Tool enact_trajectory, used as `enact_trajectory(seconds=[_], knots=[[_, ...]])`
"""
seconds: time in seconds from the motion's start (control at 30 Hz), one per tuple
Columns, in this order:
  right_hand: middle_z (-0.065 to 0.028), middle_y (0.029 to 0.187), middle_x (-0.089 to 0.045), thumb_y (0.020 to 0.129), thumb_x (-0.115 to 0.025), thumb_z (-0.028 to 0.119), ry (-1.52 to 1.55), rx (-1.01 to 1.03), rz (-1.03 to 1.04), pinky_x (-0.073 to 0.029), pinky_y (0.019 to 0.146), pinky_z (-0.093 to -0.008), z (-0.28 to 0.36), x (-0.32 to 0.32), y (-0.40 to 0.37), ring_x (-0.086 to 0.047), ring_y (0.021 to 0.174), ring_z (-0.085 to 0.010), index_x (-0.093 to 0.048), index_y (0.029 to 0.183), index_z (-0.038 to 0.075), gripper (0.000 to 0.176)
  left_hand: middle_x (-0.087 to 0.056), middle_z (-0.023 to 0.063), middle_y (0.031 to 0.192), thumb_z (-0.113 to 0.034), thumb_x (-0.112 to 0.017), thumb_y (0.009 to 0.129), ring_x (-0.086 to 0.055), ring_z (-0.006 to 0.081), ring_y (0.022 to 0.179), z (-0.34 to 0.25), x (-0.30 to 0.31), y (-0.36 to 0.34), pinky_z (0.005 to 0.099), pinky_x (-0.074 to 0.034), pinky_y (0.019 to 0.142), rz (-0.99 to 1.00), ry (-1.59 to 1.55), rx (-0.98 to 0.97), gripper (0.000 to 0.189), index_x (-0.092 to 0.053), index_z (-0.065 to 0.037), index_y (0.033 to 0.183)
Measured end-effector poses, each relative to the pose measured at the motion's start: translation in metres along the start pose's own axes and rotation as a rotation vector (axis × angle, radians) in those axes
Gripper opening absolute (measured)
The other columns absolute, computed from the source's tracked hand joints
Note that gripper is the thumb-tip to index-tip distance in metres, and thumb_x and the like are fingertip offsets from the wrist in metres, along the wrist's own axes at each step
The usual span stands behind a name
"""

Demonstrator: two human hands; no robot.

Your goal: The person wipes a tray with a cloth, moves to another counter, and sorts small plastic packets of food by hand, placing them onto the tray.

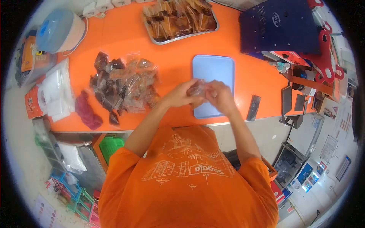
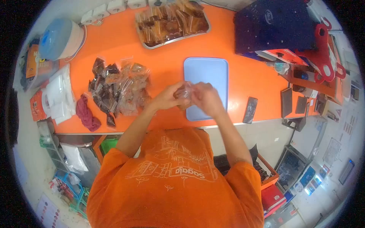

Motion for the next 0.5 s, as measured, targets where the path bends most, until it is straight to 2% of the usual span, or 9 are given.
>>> enact_trajectory(seconds=[0.03, 0.07, 0.13, 0.27, 0.33, 0.37, 0.43, 0.47, 0.5], knots=[[-0.0140, 0.095, -0.070, 0.080, -0.070, 0.006, 0.014, -0.139, 0.067, -0.053, 0.076, -0.0415, -0.011, 0.013, 0.015, -0.065, 0.087, -0.0334, -0.070, 0.105, 0.007, 0.025, -0.065, 0.0134, 0.113, -0.022, -0.076, 0.090, -0.065, 0.0206, 0.104, 0.010, -0.008, 0.012, 0.0350, -0.051, 0.092, 0.019, 0.016, 0.022, 0.055, -0.049, 0.000, 0.133], [-0.0140, 0.095, -0.070, 0.080, -0.070, 0.006, 0.011, -0.139, 0.068, -0.053, 0.076, -0.0415, -0.026, 0.019, 0.028, -0.065, 0.087, -0.0334, -0.070, 0.105, 0.007, 0.025, -0.065, 0.0134, 0.113, -0.022, -0.076, 0.090, -0.065, 0.0206, 0.104, 0.021, -0.014, 0.023, 0.0350, -0.051, 0.092, 0.018, 0.014, 0.020, 0.055, -0.049, 0.000, 0.133], [-0.0156, 0.090, -0.067, 0.081, -0.071, 0.003, 0.055, -0.092, 0.210, -0.052, 0.073, -0.0375, -0.063, 0.018, 0.059, -0.066, 0.080, -0.0309, -0.067, 0.102, 0.002, 0.022, -0.065, 0.0184, 0.118, -0.021, -0.075, 0.090, -0.067, 0.0279, 0.106, 0.040, -0.020, 0.041, 0.0381, -0.052, 0.090, -0.208, 0.113, 0.078, 0.054, -0.049, 0.002, 0.132], [-0.0161, 0.094, -0.069, 0.081, -0.071, 0.004, -0.095, 0.129, 0.250, -0.053, 0.077, -0.0357, -0.119, -0.006, 0.113, -0.067, 0.083, -0.0287, -0.067, 0.102, 0.000, 0.022, -0.066, 0.0209, 0.115, -0.015, -0.074, 0.085, -0.064, 0.0328, 0.111, 0.022, -0.024, 0.068, 0.0386, -0.052, 0.094, -0.357, 0.473, 0.320, 0.053, -0.052, 0.001, 0.131], [-0.0155, 0.097, -0.070, 0.081, -0.074, 0.010, 0.220, 0.120, 0.210, -0.054, 0.082, -0.0366, -0.122, -0.005, 0.129, -0.067, 0.086, -0.0293, -0.065, 0.109, 0.000, 0.031, -0.067, 0.0240, 0.107, -0.017, -0.077, 0.082, -0.066, 0.0384, 0.103, 0.031, -0.011, 0.080, 0.0411, -0.054, 0.089, -0.531, 0.510, 0.326, 0.055, -0.054, 0.003, 0.128], [-0.0155, 0.097, -0.070, 0.081, -0.074, 0.010, 0.226, 0.124, 0.215, -0.054, 0.082, -0.0366, -0.126, -0.004, 0.128, -0.067, 0.086, -0.0293, -0.065, 0.109, 0.000, 0.031, -0.067, 0.0240, 0.107, -0.017, -0.077, 0.082, -0.066, 0.0384, 0.103, 0.037, -0.011, 0.081, 0.0411, -0.054, 0.089, -0.536, 0.514, 0.331, 0.055, -0.054, 0.003, 0.128], [-0.0180, 0.097, -0.070, 0.082, -0.077, 0.017, 0.153, 0.359, -0.225, -0.056, 0.084, -0.0400, -0.127, 0.008, 0.114, -0.069, 0.089, -0.0372, -0.061, 0.117, -0.001, 0.043, -0.066, 0.0235, 0.108, -0.015, -0.079, 0.080, -0.066, 0.0376, 0.097, 0.033, -0.009, 0.081, 0.0435, -0.055, 0.084, -0.667, 0.860, 0.188, 0.057, -0.054, 0.002, 0.128], [-0.0180, 0.097, -0.070, 0.082, -0.077, 0.017, 0.159, 0.360, -0.222, -0.056, 0.084, -0.0400, -0.130, 0.006, 0.098, -0.069, 0.089, -0.0372, -0.061, 0.117, -0.001, 0.043, -0.066, 0.0235, 0.108, -0.015, -0.079, 0.080, -0.066, 0.0376, 0.097, 0.034, -0.011, 0.079, 0.0435, -0.055, 0.084, -0.669, 0.864, 0.194, 0.057, -0.054, 0.002, 0.128], [-0.0177, 0.100, -0.070, 0.081, -0.079, 0.019, 0.140, 0.040, -0.255, -0.056, 0.084, -0.0396, -0.145, -0.001, 0.076, -0.070, 0.089, -0.0352, -0.058, 0.122, -0.001, 0.050, -0.065, 0.0233, 0.110, -0.015, -0.080, 0.078, -0.066, 0.0366, 0.095, 0.032, -0.016, 0.074, 0.0432, -0.056, 0.082, -0.686, 0.818, 0.189, 0.059, -0.054, 0.002, 0.129]])
Point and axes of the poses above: each hand's wrist, its own y-axis towards the middle knuckle, its own x-axis out of the back of the hand, z = x × y, the point moved 3 cm from there along y, towards the middle knuckle
